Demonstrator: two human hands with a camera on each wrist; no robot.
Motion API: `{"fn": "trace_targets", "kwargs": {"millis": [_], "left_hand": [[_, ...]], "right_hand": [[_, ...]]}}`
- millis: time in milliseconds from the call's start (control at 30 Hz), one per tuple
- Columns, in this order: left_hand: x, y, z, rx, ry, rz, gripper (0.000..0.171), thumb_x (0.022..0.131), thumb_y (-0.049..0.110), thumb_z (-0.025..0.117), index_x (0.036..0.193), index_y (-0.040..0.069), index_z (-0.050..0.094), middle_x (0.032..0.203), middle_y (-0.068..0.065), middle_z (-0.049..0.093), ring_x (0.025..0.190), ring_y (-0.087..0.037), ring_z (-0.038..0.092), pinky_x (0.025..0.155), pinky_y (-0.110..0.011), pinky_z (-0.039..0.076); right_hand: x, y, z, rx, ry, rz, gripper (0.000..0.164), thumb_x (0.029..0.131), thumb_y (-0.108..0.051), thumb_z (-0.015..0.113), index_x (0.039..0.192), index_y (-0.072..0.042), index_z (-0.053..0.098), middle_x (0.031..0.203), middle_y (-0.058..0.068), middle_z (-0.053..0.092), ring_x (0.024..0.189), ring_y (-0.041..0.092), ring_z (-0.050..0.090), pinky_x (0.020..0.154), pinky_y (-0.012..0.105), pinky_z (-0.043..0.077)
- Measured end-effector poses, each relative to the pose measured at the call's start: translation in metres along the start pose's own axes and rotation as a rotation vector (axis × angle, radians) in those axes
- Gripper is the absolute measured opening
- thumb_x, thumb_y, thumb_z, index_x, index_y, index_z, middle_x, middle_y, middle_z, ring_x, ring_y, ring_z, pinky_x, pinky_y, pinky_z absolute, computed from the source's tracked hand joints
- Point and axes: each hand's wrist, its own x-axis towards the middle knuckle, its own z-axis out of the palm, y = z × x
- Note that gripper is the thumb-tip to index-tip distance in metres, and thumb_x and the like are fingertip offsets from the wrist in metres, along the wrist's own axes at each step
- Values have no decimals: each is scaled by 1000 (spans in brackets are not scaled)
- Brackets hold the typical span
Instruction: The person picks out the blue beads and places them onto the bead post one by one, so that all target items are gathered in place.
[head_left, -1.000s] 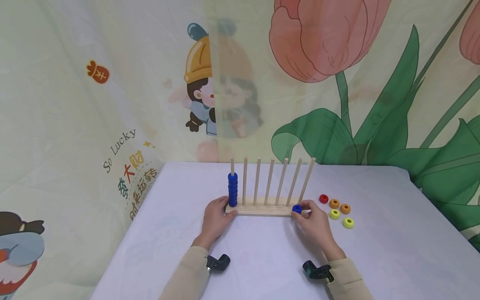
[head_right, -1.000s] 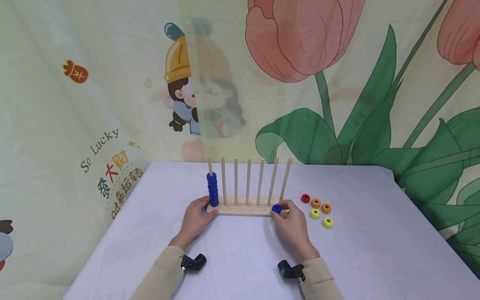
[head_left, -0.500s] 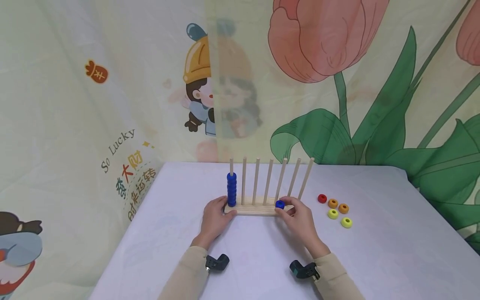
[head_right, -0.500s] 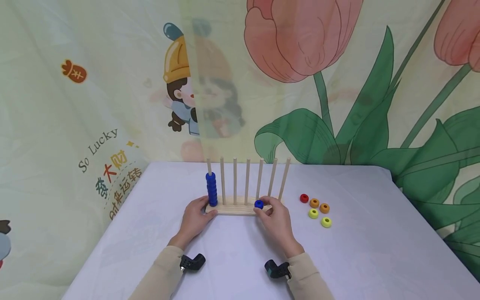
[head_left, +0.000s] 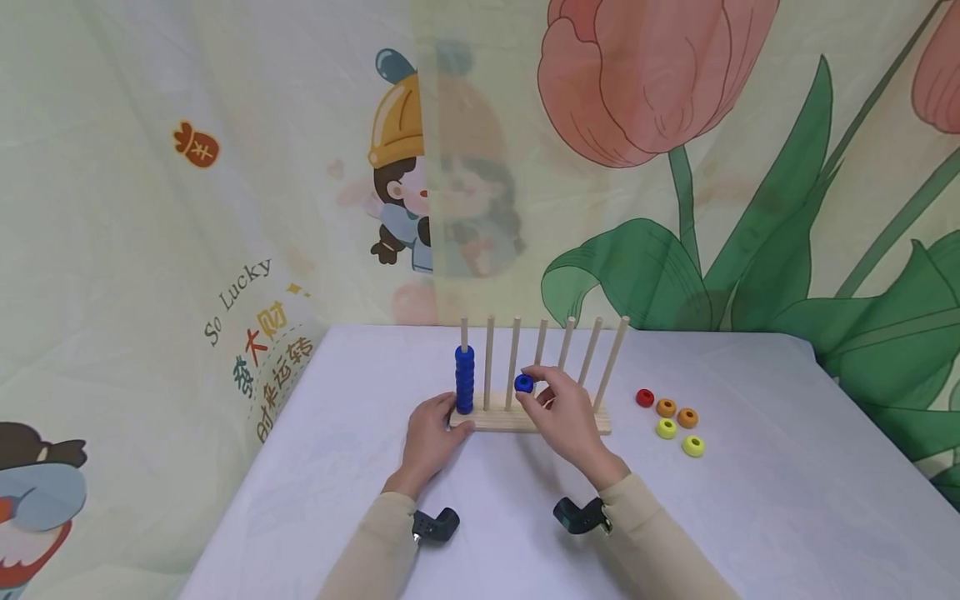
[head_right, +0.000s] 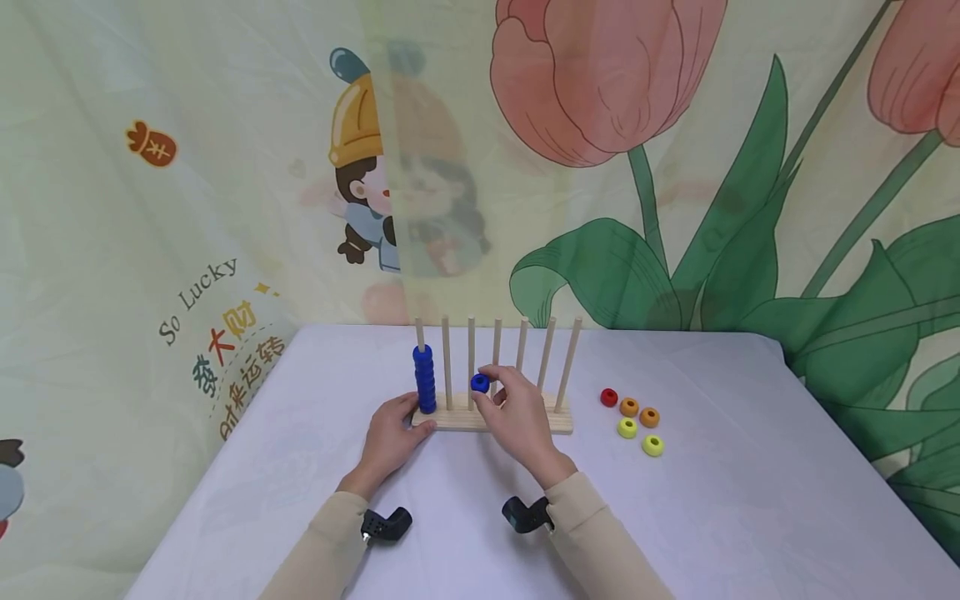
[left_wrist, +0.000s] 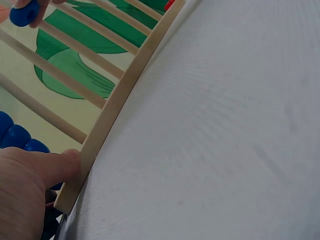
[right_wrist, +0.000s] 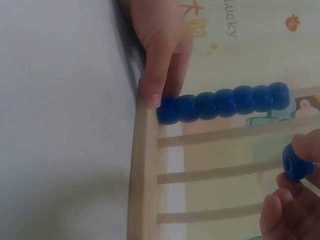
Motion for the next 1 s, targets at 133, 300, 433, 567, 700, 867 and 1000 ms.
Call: {"fn": "trace_targets", "kwargs": {"millis": [133,300,433,567,700,867,1000], "left_hand": [[2,-1,0,5,-7,-19,56,84,26,76,130,-3,59,132,-17,60,127,-36,50,110,-50,34],[3,-3,2,1,-18,-32,56,85,26,76,131,-1,59,133,-16,59,128,-35,50,110,-51,35],[2,-3,1,1,-22,-32,56,86,27,75,131,-1,59,133,-16,59,128,-35,49,110,-50,35],[0,-3,0,4,-28,-36,56,86,27,75,132,-1,58,134,-16,59,128,-35,49,110,-50,35],[0,-4,2,7,-20,-39,56,85,27,76,131,-1,59,133,-16,59,127,-35,50,109,-50,36],[0,-4,3,4,-14,-49,57,84,27,77,130,-1,60,132,-16,60,126,-34,51,108,-50,38],[1,-4,3,19,-26,-57,58,84,29,77,132,0,59,134,-14,59,127,-33,50,109,-49,37]], "right_hand": [[12,-11,0,16,5,-53,32,86,-10,74,117,-4,66,101,7,68,66,9,57,54,22,51],[29,-21,-7,32,23,-100,31,87,-9,74,117,-3,66,101,8,69,65,10,58,56,23,52],[40,-28,-13,37,22,-142,31,88,-10,73,118,-3,66,102,8,70,62,10,58,56,24,53],[46,-37,-16,38,11,-164,33,89,-12,72,120,-4,66,104,8,70,63,10,58,56,24,52],[52,-47,-16,42,-7,-186,32,90,-14,71,120,-5,66,104,6,70,65,9,60,56,25,52],[60,-60,-14,61,2,-227,31,90,-16,71,119,-6,66,102,5,70,64,8,60,57,24,53],[68,-69,-11,61,7,-244,32,91,-17,71,120,-6,66,107,6,70,65,9,62,58,24,54]]}}
